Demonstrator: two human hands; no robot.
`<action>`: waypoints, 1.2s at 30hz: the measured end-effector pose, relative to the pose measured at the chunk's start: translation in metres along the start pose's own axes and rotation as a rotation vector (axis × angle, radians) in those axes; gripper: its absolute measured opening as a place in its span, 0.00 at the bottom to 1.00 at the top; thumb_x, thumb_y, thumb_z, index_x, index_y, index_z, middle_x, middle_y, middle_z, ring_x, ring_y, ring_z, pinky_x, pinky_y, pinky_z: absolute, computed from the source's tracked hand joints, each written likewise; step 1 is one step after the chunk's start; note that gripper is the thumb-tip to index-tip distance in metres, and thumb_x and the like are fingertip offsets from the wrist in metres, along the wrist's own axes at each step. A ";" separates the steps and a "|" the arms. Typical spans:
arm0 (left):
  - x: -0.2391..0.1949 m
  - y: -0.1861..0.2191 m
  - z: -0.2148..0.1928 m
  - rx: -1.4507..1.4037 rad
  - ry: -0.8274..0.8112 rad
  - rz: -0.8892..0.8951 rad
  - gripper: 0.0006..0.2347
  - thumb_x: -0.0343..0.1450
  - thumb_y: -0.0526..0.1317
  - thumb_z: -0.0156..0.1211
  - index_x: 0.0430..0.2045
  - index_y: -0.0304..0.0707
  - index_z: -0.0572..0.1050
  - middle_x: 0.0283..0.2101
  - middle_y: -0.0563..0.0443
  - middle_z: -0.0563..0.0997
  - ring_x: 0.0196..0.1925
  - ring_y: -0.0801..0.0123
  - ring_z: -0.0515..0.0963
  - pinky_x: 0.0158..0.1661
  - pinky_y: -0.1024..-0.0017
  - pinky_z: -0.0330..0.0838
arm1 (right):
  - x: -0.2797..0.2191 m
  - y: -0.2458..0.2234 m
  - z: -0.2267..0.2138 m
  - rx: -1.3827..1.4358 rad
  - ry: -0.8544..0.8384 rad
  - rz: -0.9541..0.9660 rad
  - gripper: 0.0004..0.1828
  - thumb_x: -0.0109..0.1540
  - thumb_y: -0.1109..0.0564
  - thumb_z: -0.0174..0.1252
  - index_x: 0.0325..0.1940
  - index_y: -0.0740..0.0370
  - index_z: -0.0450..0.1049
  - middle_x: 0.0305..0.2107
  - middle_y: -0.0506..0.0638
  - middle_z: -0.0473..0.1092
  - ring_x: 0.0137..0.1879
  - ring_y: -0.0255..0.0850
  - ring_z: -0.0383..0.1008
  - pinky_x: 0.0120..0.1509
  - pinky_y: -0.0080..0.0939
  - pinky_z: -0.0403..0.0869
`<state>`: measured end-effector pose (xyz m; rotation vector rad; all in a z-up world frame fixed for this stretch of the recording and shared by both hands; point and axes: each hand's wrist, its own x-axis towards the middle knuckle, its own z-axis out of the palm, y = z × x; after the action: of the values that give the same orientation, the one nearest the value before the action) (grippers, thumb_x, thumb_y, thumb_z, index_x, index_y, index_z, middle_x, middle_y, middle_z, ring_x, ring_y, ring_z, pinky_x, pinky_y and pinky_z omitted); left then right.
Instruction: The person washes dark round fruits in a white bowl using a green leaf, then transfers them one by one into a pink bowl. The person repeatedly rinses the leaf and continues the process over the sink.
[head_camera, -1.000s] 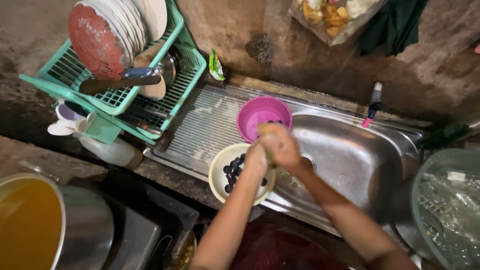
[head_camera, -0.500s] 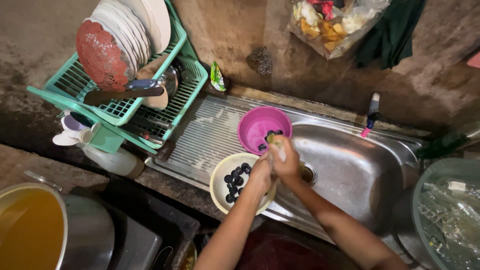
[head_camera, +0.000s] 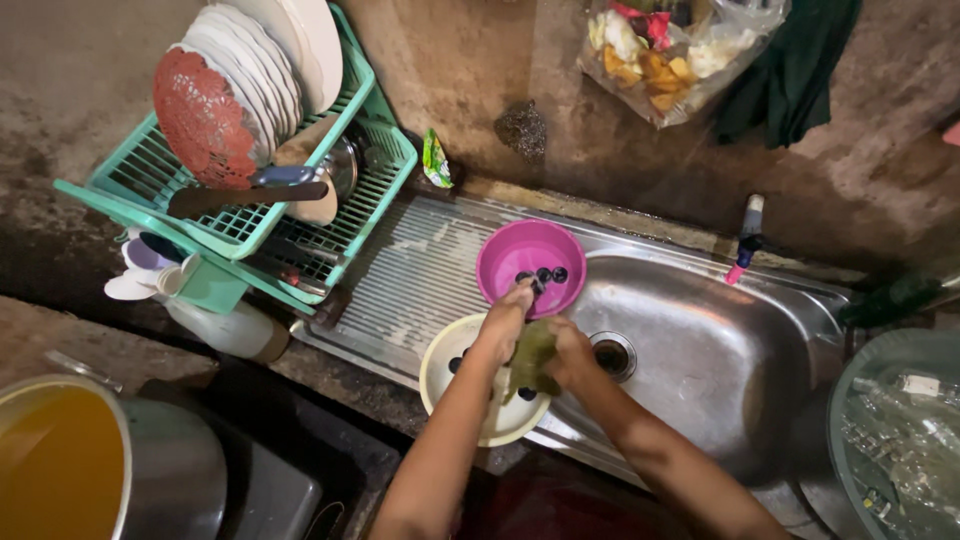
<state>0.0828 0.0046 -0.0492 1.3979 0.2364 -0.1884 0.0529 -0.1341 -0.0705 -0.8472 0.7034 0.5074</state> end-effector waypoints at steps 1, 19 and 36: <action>0.003 0.000 -0.003 0.030 -0.008 -0.025 0.17 0.79 0.39 0.49 0.64 0.37 0.71 0.64 0.56 0.73 0.64 0.78 0.69 0.60 0.79 0.60 | -0.002 -0.001 0.002 -0.055 0.009 0.040 0.10 0.65 0.58 0.48 0.50 0.56 0.69 0.38 0.53 0.71 0.39 0.47 0.74 0.39 0.50 0.76; -0.033 -0.107 0.064 1.447 -0.266 0.702 0.11 0.59 0.31 0.56 0.33 0.29 0.78 0.41 0.32 0.80 0.47 0.42 0.79 0.55 0.54 0.69 | 0.051 0.000 -0.146 -1.448 0.329 -0.783 0.18 0.57 0.44 0.62 0.44 0.56 0.80 0.41 0.55 0.78 0.49 0.53 0.78 0.54 0.52 0.74; -0.077 -0.250 0.091 1.381 -0.181 0.462 0.23 0.70 0.38 0.49 0.59 0.21 0.67 0.69 0.27 0.61 0.73 0.39 0.51 0.69 0.45 0.36 | 0.087 0.057 -0.230 -1.600 0.456 -0.582 0.16 0.60 0.55 0.49 0.47 0.54 0.79 0.34 0.66 0.77 0.42 0.65 0.78 0.49 0.62 0.76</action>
<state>-0.0538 -0.1267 -0.2514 2.7282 -0.4835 -0.0734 -0.0075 -0.2775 -0.2697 -2.6303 0.2901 0.2589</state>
